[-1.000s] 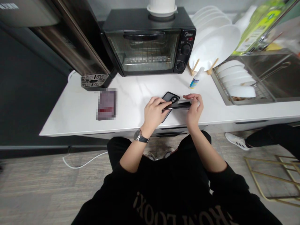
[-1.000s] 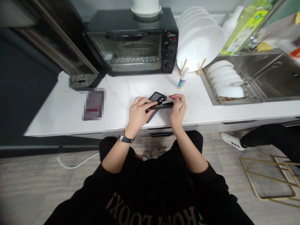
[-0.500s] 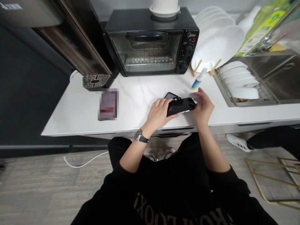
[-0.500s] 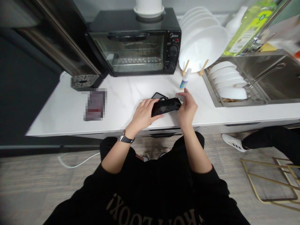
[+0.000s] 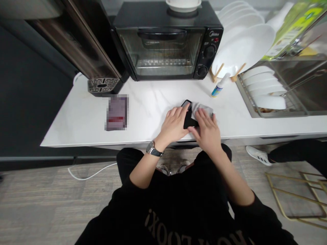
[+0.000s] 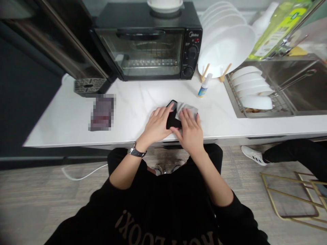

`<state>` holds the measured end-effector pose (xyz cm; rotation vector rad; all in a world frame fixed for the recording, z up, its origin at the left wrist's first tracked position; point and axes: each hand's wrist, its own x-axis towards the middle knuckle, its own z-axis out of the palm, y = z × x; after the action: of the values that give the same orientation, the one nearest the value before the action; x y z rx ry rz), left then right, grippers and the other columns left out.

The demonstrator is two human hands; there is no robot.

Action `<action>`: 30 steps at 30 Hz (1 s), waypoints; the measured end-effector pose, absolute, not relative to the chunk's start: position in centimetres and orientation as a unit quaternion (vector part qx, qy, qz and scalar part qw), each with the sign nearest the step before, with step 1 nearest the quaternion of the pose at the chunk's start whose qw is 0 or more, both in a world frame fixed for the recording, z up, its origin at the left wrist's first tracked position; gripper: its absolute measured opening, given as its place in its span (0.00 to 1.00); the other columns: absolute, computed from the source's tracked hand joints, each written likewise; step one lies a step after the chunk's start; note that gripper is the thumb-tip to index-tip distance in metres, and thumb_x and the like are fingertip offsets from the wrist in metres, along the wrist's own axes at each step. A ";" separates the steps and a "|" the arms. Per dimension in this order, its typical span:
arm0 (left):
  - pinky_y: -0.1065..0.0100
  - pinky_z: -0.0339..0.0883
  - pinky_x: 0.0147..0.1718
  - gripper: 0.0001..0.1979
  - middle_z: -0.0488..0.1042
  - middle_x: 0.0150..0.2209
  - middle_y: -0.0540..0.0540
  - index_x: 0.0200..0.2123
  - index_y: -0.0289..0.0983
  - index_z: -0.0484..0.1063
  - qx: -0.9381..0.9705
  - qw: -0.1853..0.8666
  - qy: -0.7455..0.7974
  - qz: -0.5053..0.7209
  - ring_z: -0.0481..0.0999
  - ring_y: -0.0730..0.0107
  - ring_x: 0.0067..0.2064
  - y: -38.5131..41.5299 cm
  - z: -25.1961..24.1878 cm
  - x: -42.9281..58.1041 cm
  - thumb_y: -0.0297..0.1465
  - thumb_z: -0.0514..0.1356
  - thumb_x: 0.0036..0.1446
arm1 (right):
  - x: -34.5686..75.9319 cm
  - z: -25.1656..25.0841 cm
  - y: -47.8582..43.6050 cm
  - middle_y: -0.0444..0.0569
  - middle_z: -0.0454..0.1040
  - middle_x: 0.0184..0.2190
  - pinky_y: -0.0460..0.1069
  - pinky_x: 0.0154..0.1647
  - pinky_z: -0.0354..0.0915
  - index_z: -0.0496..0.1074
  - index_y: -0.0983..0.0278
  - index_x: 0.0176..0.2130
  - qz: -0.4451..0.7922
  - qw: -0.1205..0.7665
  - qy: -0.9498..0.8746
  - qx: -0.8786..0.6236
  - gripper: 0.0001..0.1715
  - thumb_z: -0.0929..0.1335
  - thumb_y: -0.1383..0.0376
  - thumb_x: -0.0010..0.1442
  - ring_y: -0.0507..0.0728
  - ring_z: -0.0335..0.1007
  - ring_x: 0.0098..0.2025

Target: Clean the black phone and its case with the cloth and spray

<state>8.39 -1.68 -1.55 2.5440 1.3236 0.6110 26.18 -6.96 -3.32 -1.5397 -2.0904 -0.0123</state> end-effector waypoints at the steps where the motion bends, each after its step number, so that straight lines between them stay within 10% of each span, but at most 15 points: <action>1: 0.52 0.62 0.63 0.43 0.71 0.65 0.35 0.78 0.36 0.45 0.864 0.103 0.448 0.204 0.68 0.47 0.63 -1.6 -1.7 8.3 0.34 0.61 0.67 | 25.2 -3.2 -7.3 0.65 0.67 0.71 0.72 0.77 0.52 0.65 0.70 0.71 0.012 0.264 -0.803 -0.534 0.38 0.59 0.47 0.76 0.69 0.59 0.76; 4: 0.53 0.62 0.62 0.43 0.73 0.63 0.37 0.79 0.36 0.43 0.861 0.102 0.453 0.206 0.70 0.50 0.61 -1.4 -1.9 8.2 0.26 0.57 0.65 | 24.2 -2.8 -7.5 0.63 0.70 0.69 0.68 0.77 0.55 0.67 0.70 0.69 0.045 0.243 -0.857 -0.453 0.38 0.60 0.46 0.76 0.67 0.63 0.74; 11: 0.50 0.62 0.63 0.54 0.75 0.61 0.38 0.78 0.39 0.45 0.845 0.137 0.454 0.246 0.71 0.47 0.61 -1.2 -1.7 8.6 0.46 0.71 0.59 | 29.7 -3.4 -5.5 0.66 0.62 0.74 0.76 0.74 0.54 0.56 0.69 0.76 -0.023 0.229 -0.751 -0.619 0.46 0.58 0.42 0.75 0.74 0.59 0.75; 18: 0.53 0.63 0.62 0.37 0.75 0.59 0.37 0.77 0.35 0.50 0.852 0.099 0.462 0.224 0.72 0.51 0.59 -1.2 -1.9 8.4 0.29 0.58 0.68 | 24.0 -3.5 -8.1 0.65 0.64 0.73 0.69 0.79 0.51 0.61 0.73 0.72 0.029 0.240 -0.844 -0.479 0.47 0.61 0.41 0.73 0.69 0.56 0.77; 25: 0.50 0.62 0.63 0.51 0.75 0.60 0.37 0.76 0.37 0.50 0.846 0.125 0.457 0.244 0.71 0.46 0.60 -1.3 -1.6 8.7 0.47 0.70 0.59 | 29.1 -3.3 -6.1 0.63 0.61 0.75 0.72 0.74 0.58 0.57 0.68 0.75 -0.006 0.233 -0.751 -0.618 0.45 0.59 0.42 0.75 0.71 0.58 0.76; 30: 0.51 0.63 0.62 0.45 0.74 0.61 0.36 0.77 0.36 0.48 0.851 0.114 0.459 0.226 0.71 0.47 0.60 -1.3 -1.6 8.6 0.38 0.66 0.64 | 25.7 -3.5 -7.5 0.69 0.59 0.75 0.74 0.77 0.51 0.56 0.75 0.74 -0.003 0.239 -0.792 -0.562 0.53 0.61 0.38 0.72 0.73 0.53 0.78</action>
<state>8.63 -1.29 -1.61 2.4971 1.3466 0.6637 25.70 -7.50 -3.54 -1.5374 -2.1681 -0.0088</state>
